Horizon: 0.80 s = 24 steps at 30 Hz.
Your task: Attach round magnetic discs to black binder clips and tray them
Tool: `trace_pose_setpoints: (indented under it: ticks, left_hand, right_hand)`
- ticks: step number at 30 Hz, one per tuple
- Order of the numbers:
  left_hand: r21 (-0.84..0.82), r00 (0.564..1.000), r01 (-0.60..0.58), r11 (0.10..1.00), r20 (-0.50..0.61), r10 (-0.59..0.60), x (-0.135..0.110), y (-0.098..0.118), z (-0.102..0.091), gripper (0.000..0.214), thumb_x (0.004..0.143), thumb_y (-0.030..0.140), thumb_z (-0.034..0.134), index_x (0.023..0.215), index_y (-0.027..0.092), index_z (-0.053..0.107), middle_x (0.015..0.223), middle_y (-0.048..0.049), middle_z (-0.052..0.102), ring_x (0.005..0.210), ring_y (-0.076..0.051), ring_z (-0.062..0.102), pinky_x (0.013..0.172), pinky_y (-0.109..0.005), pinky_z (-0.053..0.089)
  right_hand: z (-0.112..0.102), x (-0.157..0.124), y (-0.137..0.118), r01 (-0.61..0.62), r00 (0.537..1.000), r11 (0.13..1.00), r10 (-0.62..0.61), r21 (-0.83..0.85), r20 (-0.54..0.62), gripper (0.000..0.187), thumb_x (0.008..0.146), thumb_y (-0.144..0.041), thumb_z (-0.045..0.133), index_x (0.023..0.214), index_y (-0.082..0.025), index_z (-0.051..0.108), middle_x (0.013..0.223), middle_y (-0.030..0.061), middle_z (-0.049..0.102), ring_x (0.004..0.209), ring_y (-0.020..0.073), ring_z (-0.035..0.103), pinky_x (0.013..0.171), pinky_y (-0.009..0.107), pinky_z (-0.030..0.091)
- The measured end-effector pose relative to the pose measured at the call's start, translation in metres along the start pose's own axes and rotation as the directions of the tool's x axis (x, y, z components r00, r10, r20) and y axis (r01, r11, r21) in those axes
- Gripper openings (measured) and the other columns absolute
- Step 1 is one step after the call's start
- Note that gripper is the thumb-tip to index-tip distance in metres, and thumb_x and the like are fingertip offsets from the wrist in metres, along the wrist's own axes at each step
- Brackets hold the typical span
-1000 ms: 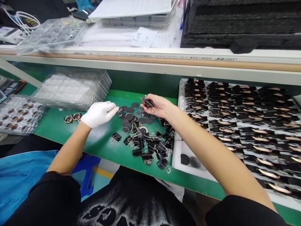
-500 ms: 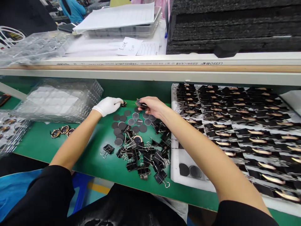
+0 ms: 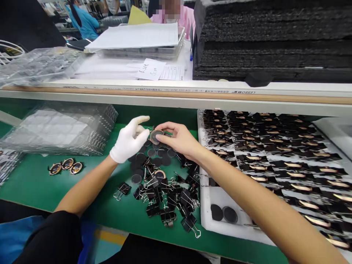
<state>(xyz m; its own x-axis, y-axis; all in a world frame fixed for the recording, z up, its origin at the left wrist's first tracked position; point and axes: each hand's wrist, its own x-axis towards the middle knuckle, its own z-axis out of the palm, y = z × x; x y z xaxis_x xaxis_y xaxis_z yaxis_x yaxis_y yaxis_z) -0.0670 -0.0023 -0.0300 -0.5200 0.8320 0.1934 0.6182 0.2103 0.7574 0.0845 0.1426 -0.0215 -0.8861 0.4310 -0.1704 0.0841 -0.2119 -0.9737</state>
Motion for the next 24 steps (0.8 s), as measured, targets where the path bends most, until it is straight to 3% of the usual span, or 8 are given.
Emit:
trace_pose_setpoints:
  ticks: [2,4,7,11,14,18,20,24]
  left_hand:
    - [0.021,0.994,0.055,0.998,0.098,-0.056,-0.005,0.015,-0.002,0.044,0.088,0.047,0.061,0.126,0.024,0.061,0.065,0.0055,0.061,0.059,-0.015,0.058,0.062,-0.029,0.047]
    - [0.042,0.965,0.057,0.997,0.255,-0.066,-0.01,0.025,-0.003,0.03,0.084,0.052,0.062,0.097,0.025,0.063,0.059,0.0055,0.055,0.055,-0.014,0.051,0.056,-0.029,0.04]
    - [-0.025,0.903,-0.057,0.998,0.426,0.062,-0.018,0.031,0.0,0.038,0.081,0.053,0.061,0.064,0.024,0.043,0.053,0.0044,0.048,0.051,-0.012,0.04,0.052,-0.029,0.033]
    - [-0.025,0.902,-0.146,0.989,0.408,0.144,-0.029,0.03,0.01,0.041,0.082,0.051,0.057,0.06,0.024,0.036,0.049,0.0039,0.041,0.049,-0.012,0.036,0.052,-0.031,0.031]
    - [-0.033,0.899,-0.08,0.996,0.429,0.086,-0.033,0.03,0.013,0.038,0.087,0.048,0.053,0.063,0.024,0.036,0.052,0.0044,0.043,0.05,-0.012,0.036,0.052,-0.03,0.031]
    - [-0.101,0.854,0.008,0.995,0.518,0.046,-0.034,0.037,0.014,0.041,0.092,0.05,0.05,0.065,0.023,0.037,0.055,0.0048,0.046,0.051,-0.011,0.038,0.05,-0.028,0.032]
    - [-0.071,0.843,0.017,0.997,0.537,0.024,-0.028,0.036,0.012,0.042,0.092,0.053,0.052,0.065,0.023,0.039,0.056,0.0043,0.048,0.052,-0.011,0.04,0.051,-0.028,0.033]
    - [0.185,0.88,0.198,0.963,0.399,-0.258,0.001,0.003,-0.004,0.048,0.091,0.065,0.05,0.068,0.023,0.049,0.055,0.0023,0.052,0.051,-0.014,0.05,0.054,-0.03,0.039]
  right_hand:
    - [-0.007,-0.022,-0.013,0.063,0.998,0.986,-0.061,-0.157,0.022,0.017,0.077,-0.029,0.085,0.092,-0.029,0.077,0.111,0.0034,0.078,0.102,0.0204,0.072,0.093,0.037,0.059]
    - [-0.011,-0.043,-0.022,0.063,0.997,0.971,-0.049,-0.231,0.065,0.016,0.079,-0.029,0.083,0.094,-0.032,0.077,0.107,0.0031,0.078,0.1,0.0221,0.073,0.093,0.04,0.06]
    - [-0.013,-0.066,-0.024,0.046,0.994,0.966,-0.02,-0.256,0.105,0.015,0.08,-0.029,0.082,0.094,-0.034,0.077,0.105,0.0026,0.078,0.094,0.022,0.074,0.088,0.04,0.062]
    - [-0.013,-0.084,-0.013,0.057,0.997,0.961,-0.04,-0.271,0.07,0.016,0.083,-0.028,0.081,0.096,-0.036,0.077,0.107,0.0033,0.078,0.106,0.0243,0.073,0.09,0.041,0.061]
    - [-0.018,-0.097,-0.009,0.074,0.994,0.944,-0.096,-0.323,-0.053,0.016,0.085,-0.029,0.08,0.098,-0.038,0.078,0.119,0.0036,0.076,0.118,0.0268,0.07,0.094,0.043,0.06]
    - [-0.033,-0.111,-0.013,0.0,0.966,0.901,-0.111,-0.433,-0.232,0.016,0.084,-0.032,0.081,0.097,-0.04,0.077,0.103,0.0027,0.078,0.096,0.0269,0.074,0.084,0.045,0.061]
    - [-0.039,-0.112,-0.018,-0.025,0.961,0.891,-0.104,-0.453,-0.256,0.014,0.082,-0.033,0.081,0.094,-0.04,0.078,0.101,0.0024,0.078,0.095,0.0271,0.074,0.083,0.045,0.061]
    - [-0.045,-0.096,-0.025,-0.047,0.987,0.903,-0.024,-0.428,-0.159,0.013,0.082,-0.033,0.081,0.095,-0.035,0.078,0.104,0.004,0.079,0.099,0.0264,0.075,0.086,0.043,0.061]
